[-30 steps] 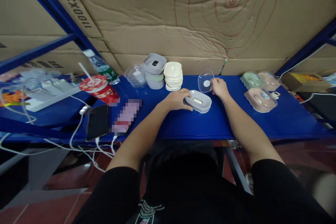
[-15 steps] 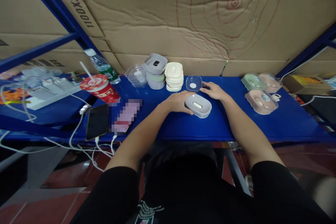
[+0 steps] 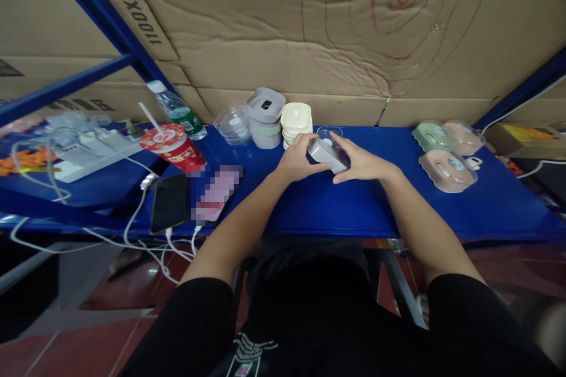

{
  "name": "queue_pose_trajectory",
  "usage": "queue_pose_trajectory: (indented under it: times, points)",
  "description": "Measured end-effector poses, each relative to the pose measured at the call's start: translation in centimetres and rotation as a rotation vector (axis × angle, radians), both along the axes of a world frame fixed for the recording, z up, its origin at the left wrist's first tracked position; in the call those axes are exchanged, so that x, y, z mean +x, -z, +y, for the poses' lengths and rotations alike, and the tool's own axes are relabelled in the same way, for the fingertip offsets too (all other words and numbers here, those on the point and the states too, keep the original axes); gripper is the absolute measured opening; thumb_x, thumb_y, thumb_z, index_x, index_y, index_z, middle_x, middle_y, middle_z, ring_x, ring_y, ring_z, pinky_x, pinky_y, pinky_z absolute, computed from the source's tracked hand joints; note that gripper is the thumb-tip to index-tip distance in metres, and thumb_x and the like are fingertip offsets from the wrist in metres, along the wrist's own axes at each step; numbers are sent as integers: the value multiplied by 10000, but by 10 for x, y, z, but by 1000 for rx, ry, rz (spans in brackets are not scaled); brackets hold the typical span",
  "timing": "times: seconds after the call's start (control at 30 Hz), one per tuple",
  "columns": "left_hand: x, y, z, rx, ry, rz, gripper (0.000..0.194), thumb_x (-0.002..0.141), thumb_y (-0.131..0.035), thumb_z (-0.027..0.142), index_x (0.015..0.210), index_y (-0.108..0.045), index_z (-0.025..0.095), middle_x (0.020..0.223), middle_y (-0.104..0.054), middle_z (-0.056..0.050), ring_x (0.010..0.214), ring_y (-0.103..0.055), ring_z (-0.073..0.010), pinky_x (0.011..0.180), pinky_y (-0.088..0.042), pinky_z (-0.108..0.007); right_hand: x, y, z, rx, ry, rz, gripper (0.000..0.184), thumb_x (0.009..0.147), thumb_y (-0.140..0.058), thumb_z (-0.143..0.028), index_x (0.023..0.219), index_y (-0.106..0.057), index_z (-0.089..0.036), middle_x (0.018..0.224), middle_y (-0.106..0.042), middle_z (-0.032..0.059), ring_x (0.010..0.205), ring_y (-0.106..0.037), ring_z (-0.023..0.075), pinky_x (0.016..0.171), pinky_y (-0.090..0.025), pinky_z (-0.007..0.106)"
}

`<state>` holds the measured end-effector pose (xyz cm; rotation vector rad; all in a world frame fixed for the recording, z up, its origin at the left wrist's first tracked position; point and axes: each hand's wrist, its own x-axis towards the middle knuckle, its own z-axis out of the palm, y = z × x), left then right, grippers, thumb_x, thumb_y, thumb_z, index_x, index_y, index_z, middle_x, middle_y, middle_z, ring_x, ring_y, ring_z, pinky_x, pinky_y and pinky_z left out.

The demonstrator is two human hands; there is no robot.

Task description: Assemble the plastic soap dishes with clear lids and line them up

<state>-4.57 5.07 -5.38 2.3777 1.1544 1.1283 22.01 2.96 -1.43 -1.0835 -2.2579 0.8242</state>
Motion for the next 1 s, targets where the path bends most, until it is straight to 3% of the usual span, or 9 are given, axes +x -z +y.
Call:
queue_pose_trajectory:
  times: [0.1, 0.23, 0.3, 0.37, 0.47, 0.57, 0.73, 0.83, 1.0]
  points:
    - [0, 8, 7, 12, 52, -109, 984, 750, -915, 714, 1526, -516, 260, 1426, -643, -145, 1278, -677, -345, 1037, -611, -499, -8, 4, 2, -10, -10, 24, 1434, 591, -1016, -651, 1779, -288, -312, 1726, -475, 173, 1530, -506, 503, 1283, -377, 730]
    - [6, 18, 11, 33, 181, -244, 1282, 802, -803, 839, 1762, -118, 337, 1647, -473, -225, 1235, -716, -350, 906, -651, -488, -19, 10, 7, -61, 14, 282, 1411, 629, -928, -805, 1773, -265, -312, 1701, -507, 176, 1507, -535, 481, 1253, -440, 698]
    - [12, 19, 8, 125, 225, -232, 1359, 778, -778, 885, 1780, -39, 341, 1728, -372, -245, 1282, -702, -362, 942, -644, -508, -25, 11, 7, -77, 57, 448, 1395, 634, -821, -936, 1761, -276, -322, 1693, -520, 163, 1504, -543, 465, 1258, -457, 665]
    - [19, 17, 3, 264, 217, -176, 1196, 819, -771, 852, 1753, -252, 314, 1716, -413, -227, 1375, -650, -373, 1045, -604, -538, -31, 12, 6, -83, 121, 560, 1352, 646, -693, -1037, 1739, -324, -333, 1663, -558, 147, 1512, -542, 446, 1276, -452, 640]
    - [27, 10, -5, 426, 114, -75, 606, 1004, -713, 638, 1485, -652, 274, 1443, -691, -155, 1300, -685, -317, 1079, -557, -527, -36, 11, 3, -79, 195, 616, 1273, 675, -553, -1098, 1698, -400, -356, 1618, -610, 120, 1540, -525, 402, 1300, -444, 599]
    - [32, 3, -9, 483, 34, -10, 296, 1079, -664, 486, 1255, -781, 277, 1158, -804, -80, 1081, -740, -246, 976, -545, -454, -38, 5, 2, -100, 236, 688, 1274, 660, -546, -1107, 1678, -428, -349, 1582, -645, 125, 1520, -553, 386, 1260, -494, 574]
    - [42, -18, -10, 431, 116, 35, 230, 1121, -611, 409, 1105, -787, 262, 1070, -809, -38, 1003, -751, -196, 886, -518, -372, -34, -4, 4, -152, 274, 853, 1239, 646, -643, -1054, 1637, -496, -325, 1510, -703, 130, 1456, -614, 398, 1161, -566, 565]
    - [57, -32, -7, 343, 179, 11, 212, 1105, -642, 402, 1061, -742, 221, 1052, -766, -48, 915, -733, -182, 840, -537, -336, -22, -8, 7, -167, 295, 876, 1179, 676, -599, -1054, 1596, -552, -318, 1445, -741, 126, 1411, -644, 394, 1107, -592, 557]
    - [91, -34, 1, 286, 83, -50, 241, 1121, -604, 402, 1023, -701, 205, 1059, -719, -66, 918, -712, -192, 834, -560, -326, 29, -15, 21, -166, 454, 845, 948, 796, -510, -992, 1494, -616, -358, 1314, -780, 93, 1298, -704, 384, 984, -627, 557]
